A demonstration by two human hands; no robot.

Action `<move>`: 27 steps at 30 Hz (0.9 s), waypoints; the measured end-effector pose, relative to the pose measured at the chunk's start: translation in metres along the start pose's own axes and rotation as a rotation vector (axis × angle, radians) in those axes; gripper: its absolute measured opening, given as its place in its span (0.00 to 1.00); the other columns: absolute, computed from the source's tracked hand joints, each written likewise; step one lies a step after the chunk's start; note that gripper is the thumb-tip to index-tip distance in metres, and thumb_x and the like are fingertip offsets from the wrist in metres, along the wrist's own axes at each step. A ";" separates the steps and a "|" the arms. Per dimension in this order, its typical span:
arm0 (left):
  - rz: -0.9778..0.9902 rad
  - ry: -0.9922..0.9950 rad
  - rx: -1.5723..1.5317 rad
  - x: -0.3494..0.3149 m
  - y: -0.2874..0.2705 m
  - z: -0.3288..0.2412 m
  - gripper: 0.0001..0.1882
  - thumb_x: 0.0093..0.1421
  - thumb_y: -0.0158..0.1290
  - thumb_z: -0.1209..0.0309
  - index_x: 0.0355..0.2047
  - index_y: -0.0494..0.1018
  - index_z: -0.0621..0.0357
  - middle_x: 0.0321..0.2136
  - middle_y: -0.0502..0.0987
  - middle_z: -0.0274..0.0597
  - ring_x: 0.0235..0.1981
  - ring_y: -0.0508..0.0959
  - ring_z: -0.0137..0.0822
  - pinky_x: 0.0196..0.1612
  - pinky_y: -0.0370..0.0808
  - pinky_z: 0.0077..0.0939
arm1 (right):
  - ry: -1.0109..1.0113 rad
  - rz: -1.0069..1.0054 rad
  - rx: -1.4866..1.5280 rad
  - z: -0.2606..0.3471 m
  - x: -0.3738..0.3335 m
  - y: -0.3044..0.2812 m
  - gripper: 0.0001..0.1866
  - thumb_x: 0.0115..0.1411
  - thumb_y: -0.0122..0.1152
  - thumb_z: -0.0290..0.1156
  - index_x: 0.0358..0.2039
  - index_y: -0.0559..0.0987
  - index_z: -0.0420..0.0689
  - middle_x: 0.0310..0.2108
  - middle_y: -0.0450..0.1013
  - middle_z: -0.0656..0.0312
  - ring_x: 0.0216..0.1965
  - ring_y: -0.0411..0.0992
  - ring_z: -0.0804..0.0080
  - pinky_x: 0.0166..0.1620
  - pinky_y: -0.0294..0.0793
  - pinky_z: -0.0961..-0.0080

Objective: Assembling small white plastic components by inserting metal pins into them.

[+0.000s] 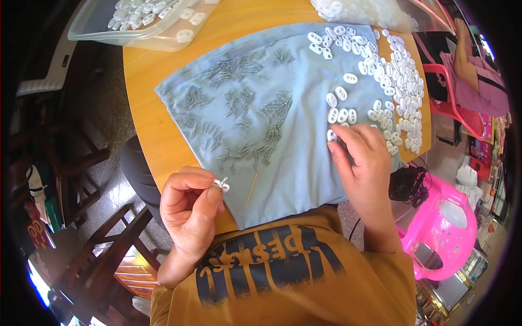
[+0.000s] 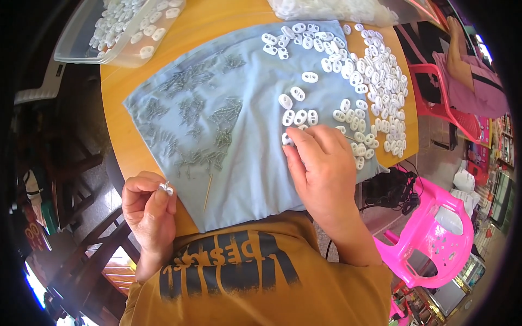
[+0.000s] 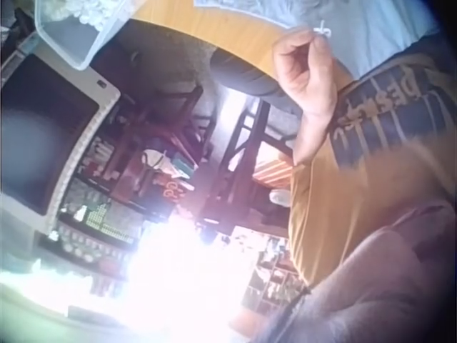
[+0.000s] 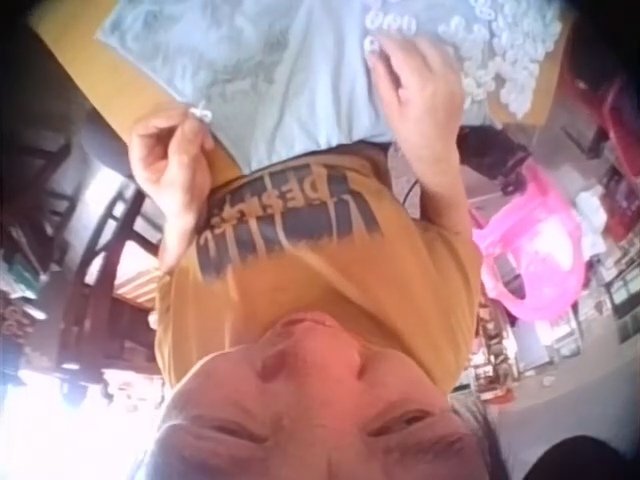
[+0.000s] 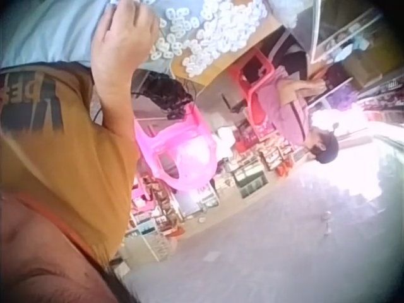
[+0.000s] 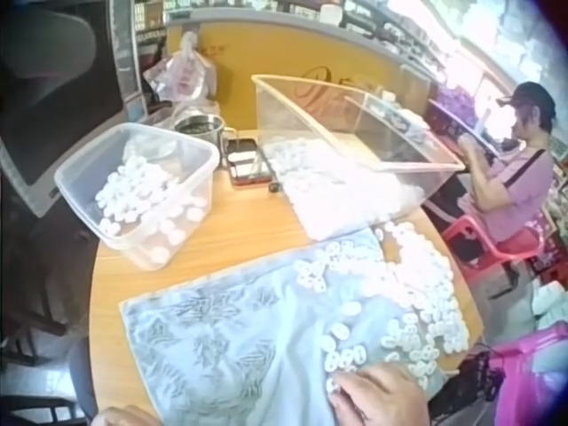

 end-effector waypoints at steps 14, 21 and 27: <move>0.124 -0.103 -0.155 0.001 0.015 -0.013 0.13 0.54 0.49 0.87 0.40 0.67 0.64 0.33 0.71 0.36 0.26 0.69 0.19 0.27 0.66 0.11 | 0.338 0.121 1.322 0.040 0.007 0.014 0.11 0.56 0.53 0.16 0.41 0.72 0.33 0.38 0.67 0.62 0.37 0.65 0.81 0.40 0.64 0.86; 0.080 -0.143 -0.152 0.005 0.022 -0.020 0.08 0.53 0.49 0.83 0.35 0.67 0.66 0.29 0.70 0.43 0.19 0.68 0.24 0.22 0.65 0.14 | 0.344 0.296 1.582 0.069 0.013 0.023 0.10 0.57 0.54 0.17 0.41 0.72 0.36 0.36 0.70 0.61 0.37 0.67 0.80 0.40 0.66 0.85; 0.108 -0.132 -0.212 0.007 0.016 -0.015 0.10 0.55 0.48 0.84 0.38 0.68 0.65 0.29 0.70 0.38 0.22 0.67 0.20 0.23 0.64 0.12 | 0.322 0.363 1.618 0.071 0.015 0.029 0.09 0.56 0.54 0.17 0.39 0.72 0.35 0.37 0.71 0.60 0.40 0.68 0.79 0.44 0.68 0.82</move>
Point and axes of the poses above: each hand's wrist, its own x-axis towards the middle knuckle, its own y-axis out of the palm, z = x × y, the point moved 3 cm from there along x, towards the middle knuckle
